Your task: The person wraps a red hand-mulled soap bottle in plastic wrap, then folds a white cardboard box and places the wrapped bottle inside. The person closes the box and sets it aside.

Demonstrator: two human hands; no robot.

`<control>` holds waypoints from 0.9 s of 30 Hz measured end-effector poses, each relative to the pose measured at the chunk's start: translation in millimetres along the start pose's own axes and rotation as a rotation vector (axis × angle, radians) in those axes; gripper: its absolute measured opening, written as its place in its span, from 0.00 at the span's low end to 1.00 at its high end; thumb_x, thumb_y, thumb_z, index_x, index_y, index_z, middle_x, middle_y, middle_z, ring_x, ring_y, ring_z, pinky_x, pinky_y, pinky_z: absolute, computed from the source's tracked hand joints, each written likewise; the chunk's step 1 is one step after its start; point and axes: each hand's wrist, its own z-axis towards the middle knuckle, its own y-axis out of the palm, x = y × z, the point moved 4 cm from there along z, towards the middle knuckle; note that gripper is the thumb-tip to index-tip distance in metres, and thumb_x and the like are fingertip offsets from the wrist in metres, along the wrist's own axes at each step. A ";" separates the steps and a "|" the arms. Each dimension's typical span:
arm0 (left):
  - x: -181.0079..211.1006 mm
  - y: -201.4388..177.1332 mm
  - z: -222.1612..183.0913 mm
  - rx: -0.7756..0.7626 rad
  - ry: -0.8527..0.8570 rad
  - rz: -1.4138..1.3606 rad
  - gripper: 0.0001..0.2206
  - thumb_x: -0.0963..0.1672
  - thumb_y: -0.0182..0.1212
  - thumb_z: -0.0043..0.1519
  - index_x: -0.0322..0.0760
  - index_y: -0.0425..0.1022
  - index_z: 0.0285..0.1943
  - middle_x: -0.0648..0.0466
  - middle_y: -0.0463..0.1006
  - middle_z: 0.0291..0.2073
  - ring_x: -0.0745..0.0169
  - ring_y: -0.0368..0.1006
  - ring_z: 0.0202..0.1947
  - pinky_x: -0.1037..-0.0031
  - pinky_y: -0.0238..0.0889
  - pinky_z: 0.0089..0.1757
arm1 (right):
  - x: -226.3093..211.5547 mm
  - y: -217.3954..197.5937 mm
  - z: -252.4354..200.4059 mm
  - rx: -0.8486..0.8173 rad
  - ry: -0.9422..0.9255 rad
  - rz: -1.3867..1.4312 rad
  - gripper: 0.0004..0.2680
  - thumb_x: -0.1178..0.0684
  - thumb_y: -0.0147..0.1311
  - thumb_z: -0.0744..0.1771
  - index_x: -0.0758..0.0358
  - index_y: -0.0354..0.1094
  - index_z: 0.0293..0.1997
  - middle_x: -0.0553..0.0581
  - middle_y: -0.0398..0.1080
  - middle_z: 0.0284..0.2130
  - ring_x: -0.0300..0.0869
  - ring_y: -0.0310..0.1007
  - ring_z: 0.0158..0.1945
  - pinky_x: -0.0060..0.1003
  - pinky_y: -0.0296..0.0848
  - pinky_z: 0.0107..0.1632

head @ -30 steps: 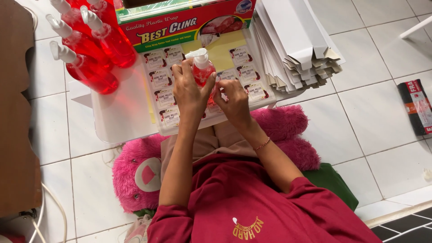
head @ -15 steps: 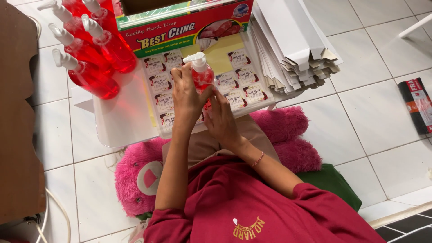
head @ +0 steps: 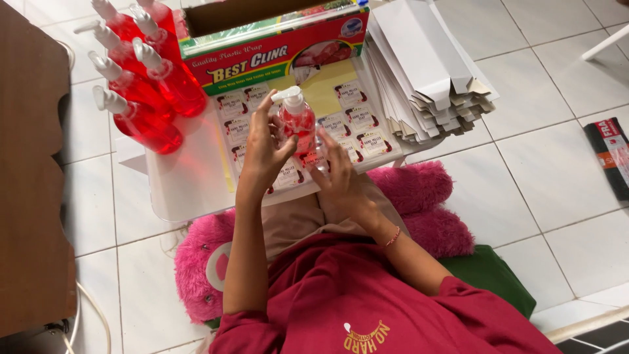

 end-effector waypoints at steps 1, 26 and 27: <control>0.6 -2.6 -1.6 0.003 0.004 0.004 0.39 0.34 0.66 0.57 0.38 0.52 0.77 0.45 0.63 0.43 0.49 0.69 0.41 0.62 0.71 0.40 | 3.0 -2.2 10.4 0.002 -0.005 0.003 0.26 0.40 0.48 0.71 0.64 0.46 0.75 0.68 0.57 0.69 0.58 0.59 0.69 0.52 0.65 0.65; 20.5 -3.5 -52.7 0.458 0.221 0.150 0.08 0.44 0.70 0.63 0.39 0.76 0.37 0.57 0.69 0.28 0.63 0.70 0.30 0.74 0.69 0.34 | -36.3 4.2 81.3 -0.055 -0.004 0.077 0.35 0.58 0.71 0.61 0.65 0.42 0.71 0.70 0.59 0.55 0.71 0.66 0.59 0.70 0.70 0.59; 15.6 7.6 -54.4 0.467 0.265 0.194 0.06 0.43 0.69 0.64 0.40 0.76 0.36 0.58 0.69 0.28 0.63 0.69 0.29 0.75 0.67 0.33 | -38.5 3.2 80.5 -0.053 0.007 0.069 0.37 0.59 0.73 0.60 0.66 0.42 0.70 0.71 0.59 0.55 0.70 0.67 0.58 0.70 0.70 0.59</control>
